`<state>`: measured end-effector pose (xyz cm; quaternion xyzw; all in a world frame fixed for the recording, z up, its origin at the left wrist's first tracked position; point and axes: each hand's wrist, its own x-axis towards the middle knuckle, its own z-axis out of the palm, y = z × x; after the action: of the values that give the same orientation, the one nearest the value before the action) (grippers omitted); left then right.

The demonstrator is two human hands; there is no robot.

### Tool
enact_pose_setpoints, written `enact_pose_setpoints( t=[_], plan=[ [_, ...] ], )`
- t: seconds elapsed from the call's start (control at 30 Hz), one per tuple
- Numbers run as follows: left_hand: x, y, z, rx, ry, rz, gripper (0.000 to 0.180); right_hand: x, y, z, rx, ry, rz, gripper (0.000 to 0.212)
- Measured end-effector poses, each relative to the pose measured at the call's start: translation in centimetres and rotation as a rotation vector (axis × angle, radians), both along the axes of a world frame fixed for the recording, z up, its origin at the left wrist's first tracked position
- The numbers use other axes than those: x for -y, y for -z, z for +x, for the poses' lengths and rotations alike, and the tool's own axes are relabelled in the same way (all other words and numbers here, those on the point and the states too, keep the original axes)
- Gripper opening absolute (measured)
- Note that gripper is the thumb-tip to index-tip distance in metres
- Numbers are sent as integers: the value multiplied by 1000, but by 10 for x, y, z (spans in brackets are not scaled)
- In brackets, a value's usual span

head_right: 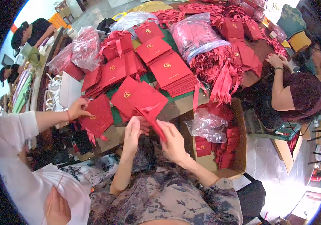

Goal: The person assembles gift bags by attaching ribbon handles, folding the red bags, and placing the completed bags into a box by hand.

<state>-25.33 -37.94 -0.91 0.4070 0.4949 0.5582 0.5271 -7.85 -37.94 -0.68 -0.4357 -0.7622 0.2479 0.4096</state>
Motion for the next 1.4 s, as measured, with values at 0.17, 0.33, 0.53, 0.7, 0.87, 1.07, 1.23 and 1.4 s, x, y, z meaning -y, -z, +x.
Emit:
enact_pose_setpoints(
  t=[0.17,0.33,0.53,0.7,0.87,1.07,1.23,1.4],
  plan=[
    [-2,25,1,-451,-263,126,40,-3,14,0,-742,153,-455,29],
    [-4,36,-12,-140,-139,125,50,10,36,-17,-1129,178,-945,34],
    [7,61,-24,-29,-170,-9,46,13,52,-4,-886,184,-950,34],
    [17,77,-35,-148,-180,32,48,-20,102,77,-207,482,-84,17],
    [25,86,-34,-266,-285,-76,55,-71,68,123,-174,627,2,11],
    [28,84,-33,-403,-329,-80,58,-96,78,148,47,719,280,20],
    [25,69,-27,-593,-354,-84,54,-96,84,149,263,539,392,22],
    [22,74,-25,-625,-349,-63,54,-108,108,138,-287,1014,190,16]
  ],
)
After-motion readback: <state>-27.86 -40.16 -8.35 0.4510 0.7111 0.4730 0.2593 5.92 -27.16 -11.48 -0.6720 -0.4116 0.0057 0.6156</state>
